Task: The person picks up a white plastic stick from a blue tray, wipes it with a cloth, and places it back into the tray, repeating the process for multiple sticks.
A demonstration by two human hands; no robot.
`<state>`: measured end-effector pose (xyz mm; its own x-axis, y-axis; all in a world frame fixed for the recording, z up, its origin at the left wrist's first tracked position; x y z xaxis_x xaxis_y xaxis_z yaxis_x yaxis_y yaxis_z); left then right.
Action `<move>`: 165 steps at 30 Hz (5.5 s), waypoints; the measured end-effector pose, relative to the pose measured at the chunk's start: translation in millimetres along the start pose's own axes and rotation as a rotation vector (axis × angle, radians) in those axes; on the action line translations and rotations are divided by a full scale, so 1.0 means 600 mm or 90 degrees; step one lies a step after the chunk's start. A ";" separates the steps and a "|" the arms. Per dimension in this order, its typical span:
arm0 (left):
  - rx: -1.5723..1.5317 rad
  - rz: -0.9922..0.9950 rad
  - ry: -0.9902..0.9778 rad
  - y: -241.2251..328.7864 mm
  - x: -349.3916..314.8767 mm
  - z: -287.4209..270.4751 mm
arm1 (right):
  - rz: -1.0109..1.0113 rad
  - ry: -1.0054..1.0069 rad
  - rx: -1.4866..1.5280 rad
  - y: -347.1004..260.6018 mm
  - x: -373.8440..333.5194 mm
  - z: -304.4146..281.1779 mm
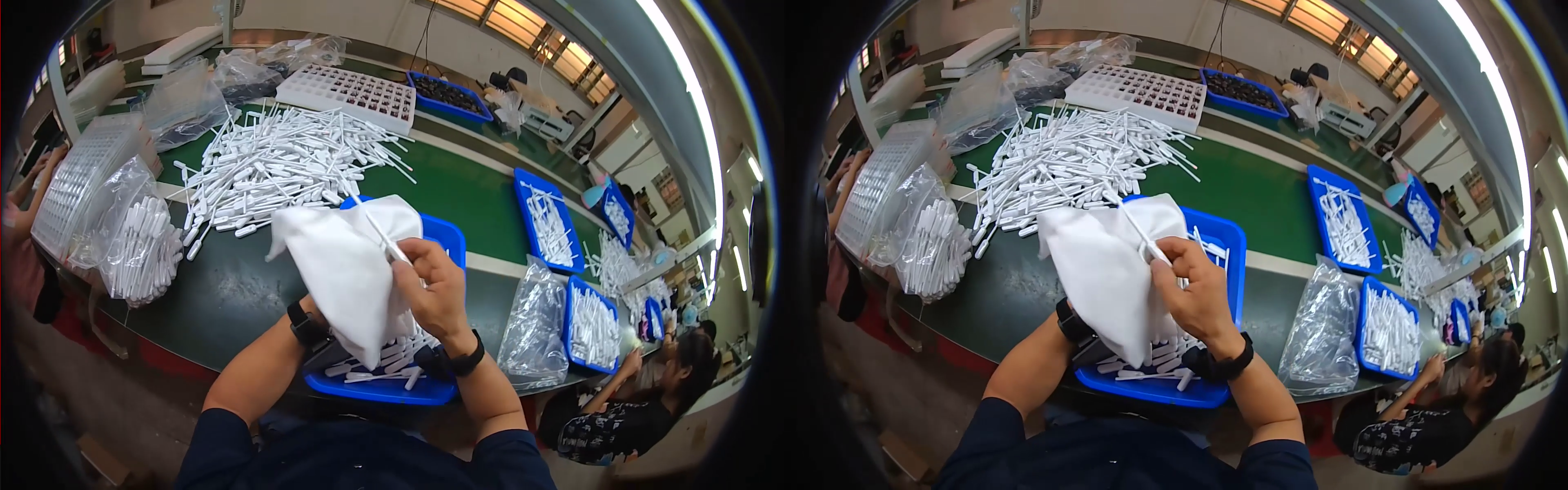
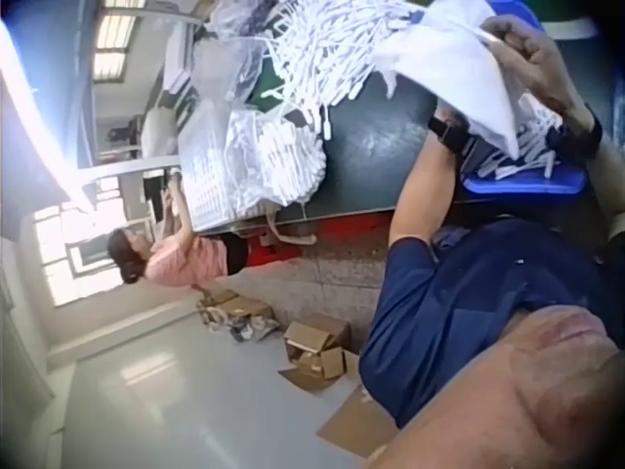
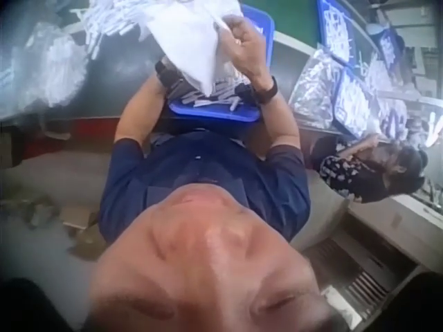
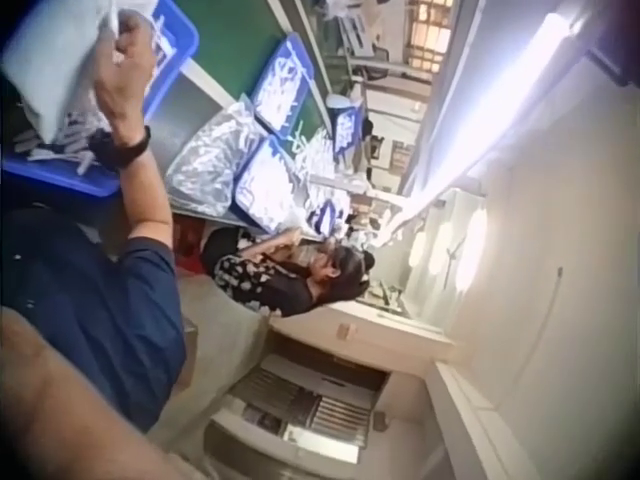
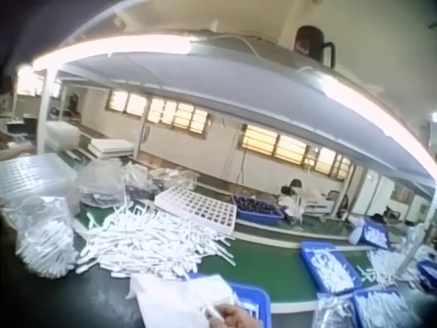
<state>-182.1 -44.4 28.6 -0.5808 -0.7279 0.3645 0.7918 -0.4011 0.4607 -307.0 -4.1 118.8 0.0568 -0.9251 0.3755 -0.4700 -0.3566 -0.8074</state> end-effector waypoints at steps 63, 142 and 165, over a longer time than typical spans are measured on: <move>0.815 -0.215 0.134 0.009 -0.026 0.009 | 0.102 0.124 0.272 0.073 0.008 -0.028; 0.420 -0.039 0.012 0.020 -0.018 0.010 | -0.241 -0.375 -0.318 -0.089 0.133 -0.065; 0.270 -0.016 0.202 0.014 -0.023 -0.026 | 0.161 -0.191 0.104 0.056 0.004 0.078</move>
<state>-164.7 -46.3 14.9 -0.4610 -0.8796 0.1172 0.5945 -0.2081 0.7767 -281.6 -24.5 71.5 0.2222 -0.9747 0.0261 -0.3582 -0.1065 -0.9275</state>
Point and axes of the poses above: each hand's wrist, its own x-axis towards the middle knuckle, its own z-axis out of the palm, y = z × x, the point moved 6 cm from there along x, towards the middle knuckle, and after that the axes turned 12 degrees about -x, right-handed, at the moved point
